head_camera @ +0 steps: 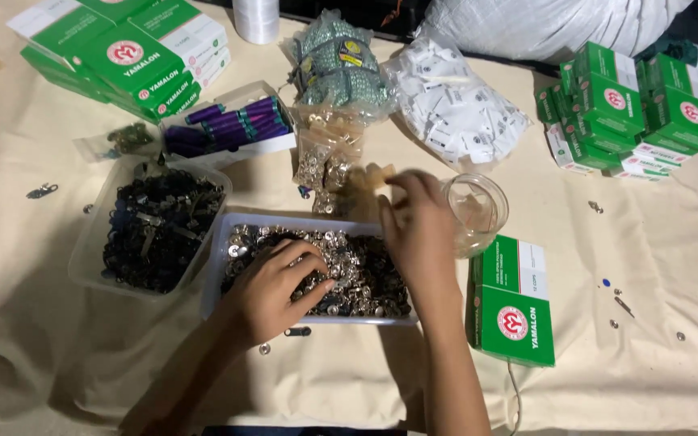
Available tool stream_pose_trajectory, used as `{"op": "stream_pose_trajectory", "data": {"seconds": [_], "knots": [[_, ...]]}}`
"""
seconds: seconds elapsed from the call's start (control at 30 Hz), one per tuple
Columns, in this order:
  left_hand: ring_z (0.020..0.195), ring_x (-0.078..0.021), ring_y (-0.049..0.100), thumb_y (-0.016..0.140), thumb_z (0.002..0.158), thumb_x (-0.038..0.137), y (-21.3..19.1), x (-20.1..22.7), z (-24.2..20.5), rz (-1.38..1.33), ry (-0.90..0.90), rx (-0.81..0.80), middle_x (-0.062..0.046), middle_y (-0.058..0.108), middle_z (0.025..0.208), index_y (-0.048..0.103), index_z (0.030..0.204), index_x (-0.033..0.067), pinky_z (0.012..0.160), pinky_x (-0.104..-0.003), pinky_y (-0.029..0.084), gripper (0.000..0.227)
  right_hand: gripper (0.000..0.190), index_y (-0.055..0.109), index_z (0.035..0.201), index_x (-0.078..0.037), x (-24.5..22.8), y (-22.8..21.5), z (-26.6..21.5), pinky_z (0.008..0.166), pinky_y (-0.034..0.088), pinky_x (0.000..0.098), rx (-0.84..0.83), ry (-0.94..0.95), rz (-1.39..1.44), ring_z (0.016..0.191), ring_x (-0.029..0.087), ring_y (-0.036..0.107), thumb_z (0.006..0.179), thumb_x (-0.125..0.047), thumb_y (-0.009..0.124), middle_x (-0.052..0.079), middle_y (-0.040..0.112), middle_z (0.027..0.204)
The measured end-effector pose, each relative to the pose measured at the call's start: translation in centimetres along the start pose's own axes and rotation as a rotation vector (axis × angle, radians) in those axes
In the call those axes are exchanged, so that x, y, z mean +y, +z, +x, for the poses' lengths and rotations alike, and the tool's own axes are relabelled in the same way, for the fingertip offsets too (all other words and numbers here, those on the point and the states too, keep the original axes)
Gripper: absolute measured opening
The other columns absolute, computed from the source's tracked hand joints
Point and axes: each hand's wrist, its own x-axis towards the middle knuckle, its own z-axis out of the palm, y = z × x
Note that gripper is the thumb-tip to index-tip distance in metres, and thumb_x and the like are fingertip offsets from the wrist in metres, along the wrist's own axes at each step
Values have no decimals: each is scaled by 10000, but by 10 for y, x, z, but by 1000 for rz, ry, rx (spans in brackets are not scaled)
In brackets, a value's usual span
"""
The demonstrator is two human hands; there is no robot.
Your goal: The person repeatedly picks small metal snap fasteners from a plastic bin, places them into a small clear bag, and returns the bag to the bin. The hands work continuously over the bin, handling individual fasteners one at a time.
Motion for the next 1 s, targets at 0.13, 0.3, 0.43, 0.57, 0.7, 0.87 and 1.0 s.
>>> {"op": "stream_pose_trajectory", "data": {"seconds": [0.13, 0.3, 0.43, 0.57, 0.7, 0.87, 1.0], "knots": [[1060, -301, 681, 674, 965, 205, -3, 3, -1, 11, -20, 2, -83, 672, 1013, 722, 1005, 72, 874, -419, 519, 147, 457, 631, 1301, 4, 39, 48, 32, 859, 590, 630, -300, 124, -126, 1082, 584, 647, 846, 24, 674, 298, 518, 1392], [1077, -337, 669, 659, 973, 191, -6, 2, -3, -44, -43, 38, -110, 671, 1034, 715, 1035, 58, 887, -451, 520, 157, 352, 776, 1134, -112, 118, 117, 46, 669, 637, 499, -327, 231, -170, 895, 426, 759, 830, 51, 709, 187, 720, 1033], [1096, -408, 666, 681, 958, 172, -21, 18, 4, -241, -109, 157, -190, 641, 1169, 627, 1282, 16, 903, -504, 546, 363, 255, 745, 1043, 16, -7, 10, 19, 707, 581, 482, -55, -123, 11, 724, 395, 746, 810, 99, 681, 205, 723, 821], [1059, -416, 665, 724, 919, 140, -21, 18, 1, -335, -126, 227, -200, 607, 1193, 505, 1408, 41, 885, -524, 543, 545, 161, 790, 962, -85, -33, -10, -22, 780, 594, 466, -243, -170, 309, 820, 382, 749, 841, -1, 723, 144, 764, 865], [872, -295, 693, 780, 879, 131, -19, -1, 9, -340, -113, 349, -101, 674, 1016, 658, 1314, 106, 746, -396, 548, 453, 154, 815, 1000, -139, -18, 1, -39, 792, 590, 402, -215, -87, 474, 812, 260, 756, 855, -92, 792, 66, 769, 842], [957, -403, 696, 679, 939, 122, -60, 12, 38, -432, -173, -34, -238, 726, 1076, 647, 1298, -12, 885, -521, 531, 384, 184, 819, 1005, -102, -10, 10, -43, 780, 577, 408, -267, -46, 587, 812, 257, 738, 831, -44, 805, 100, 758, 842], [748, -280, 664, 697, 908, 3, -31, -17, 50, -660, -202, -77, -155, 736, 832, 736, 1054, -31, 825, -457, 561, 155, 317, 797, 1083, -37, 6, 23, -55, 776, 585, 361, -253, 144, 728, 811, 166, 667, 773, -6, 855, 126, 771, 854]]}}
